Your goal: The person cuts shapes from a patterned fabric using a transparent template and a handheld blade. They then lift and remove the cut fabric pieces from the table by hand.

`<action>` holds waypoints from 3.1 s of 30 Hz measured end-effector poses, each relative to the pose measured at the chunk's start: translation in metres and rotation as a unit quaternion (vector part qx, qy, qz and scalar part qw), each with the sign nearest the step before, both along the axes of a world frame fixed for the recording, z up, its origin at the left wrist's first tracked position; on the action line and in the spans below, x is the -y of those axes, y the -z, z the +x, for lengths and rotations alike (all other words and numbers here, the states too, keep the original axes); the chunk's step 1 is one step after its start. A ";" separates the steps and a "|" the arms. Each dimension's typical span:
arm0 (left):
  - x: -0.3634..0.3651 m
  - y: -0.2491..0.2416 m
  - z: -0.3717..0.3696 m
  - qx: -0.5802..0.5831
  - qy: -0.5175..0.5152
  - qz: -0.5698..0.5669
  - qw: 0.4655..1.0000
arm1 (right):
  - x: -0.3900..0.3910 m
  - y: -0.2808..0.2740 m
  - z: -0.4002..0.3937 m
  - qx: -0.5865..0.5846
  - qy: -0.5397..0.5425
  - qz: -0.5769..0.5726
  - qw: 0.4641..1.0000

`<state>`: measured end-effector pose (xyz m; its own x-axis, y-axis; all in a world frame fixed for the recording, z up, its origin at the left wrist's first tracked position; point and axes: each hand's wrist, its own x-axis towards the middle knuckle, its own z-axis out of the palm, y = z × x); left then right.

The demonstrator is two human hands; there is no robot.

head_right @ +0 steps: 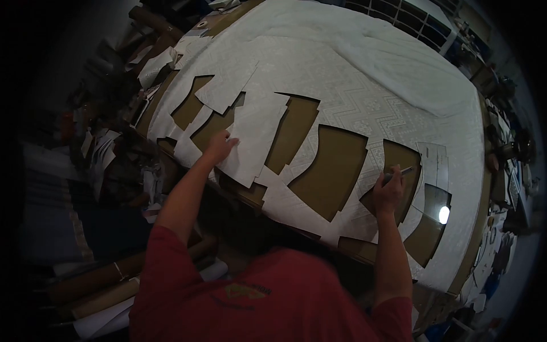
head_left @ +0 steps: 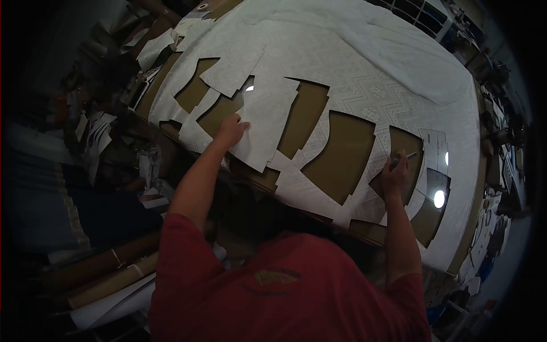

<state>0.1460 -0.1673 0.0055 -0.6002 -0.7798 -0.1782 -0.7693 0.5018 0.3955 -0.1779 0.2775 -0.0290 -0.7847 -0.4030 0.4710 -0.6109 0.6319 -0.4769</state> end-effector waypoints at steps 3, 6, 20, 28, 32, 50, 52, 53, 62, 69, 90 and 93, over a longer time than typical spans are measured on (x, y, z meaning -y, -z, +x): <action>0.000 -0.021 0.033 0.046 -0.055 -0.023 0.997 | -0.004 0.003 -0.003 -0.008 -0.010 -0.024 1.000; 0.017 -0.018 0.079 0.044 -0.099 -0.074 0.991 | -0.005 0.004 -0.006 -0.002 -0.014 -0.044 0.999; 0.118 -0.114 0.026 -0.267 0.018 0.126 0.955 | 0.062 -0.022 0.070 -0.041 -0.104 -0.048 0.993; 0.275 -0.035 -0.067 -0.202 0.063 0.087 0.973 | 0.177 -0.015 0.131 0.049 -0.004 -0.025 0.998; 0.266 0.014 -0.065 -0.009 0.092 -0.152 0.984 | 0.187 -0.003 0.132 0.002 0.031 0.050 0.998; 0.078 -0.036 -0.055 0.003 0.197 0.121 0.973 | 0.183 -0.003 0.132 -0.016 0.020 0.062 0.998; 0.075 -0.029 -0.056 -0.018 0.197 0.105 0.975 | 0.185 -0.005 0.131 0.000 0.030 0.063 0.998; 0.076 -0.024 -0.051 -0.038 0.200 0.094 0.975 | 0.183 -0.003 0.129 0.000 0.009 0.056 0.998; 0.033 -0.003 0.098 -0.321 -0.002 0.116 0.940 | 0.170 0.005 0.119 0.048 -0.047 -0.023 0.997; -0.040 0.047 0.363 -0.177 -0.206 0.238 0.932 | 0.170 0.009 0.115 0.041 -0.084 -0.019 0.995; 0.173 0.343 0.500 -0.035 -0.458 0.184 0.869 | 0.528 0.005 0.315 0.065 -0.236 0.114 0.963; 0.267 0.369 0.451 0.002 -0.346 0.244 0.906 | 0.529 0.003 0.331 0.106 -0.235 0.082 0.963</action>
<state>0.5968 -0.4348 -0.3634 0.0040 -0.7964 -0.6048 -0.8342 -0.3362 0.4371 0.1527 -0.2511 -0.0317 -0.5692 -0.7922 0.2201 -0.7479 0.3877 -0.5388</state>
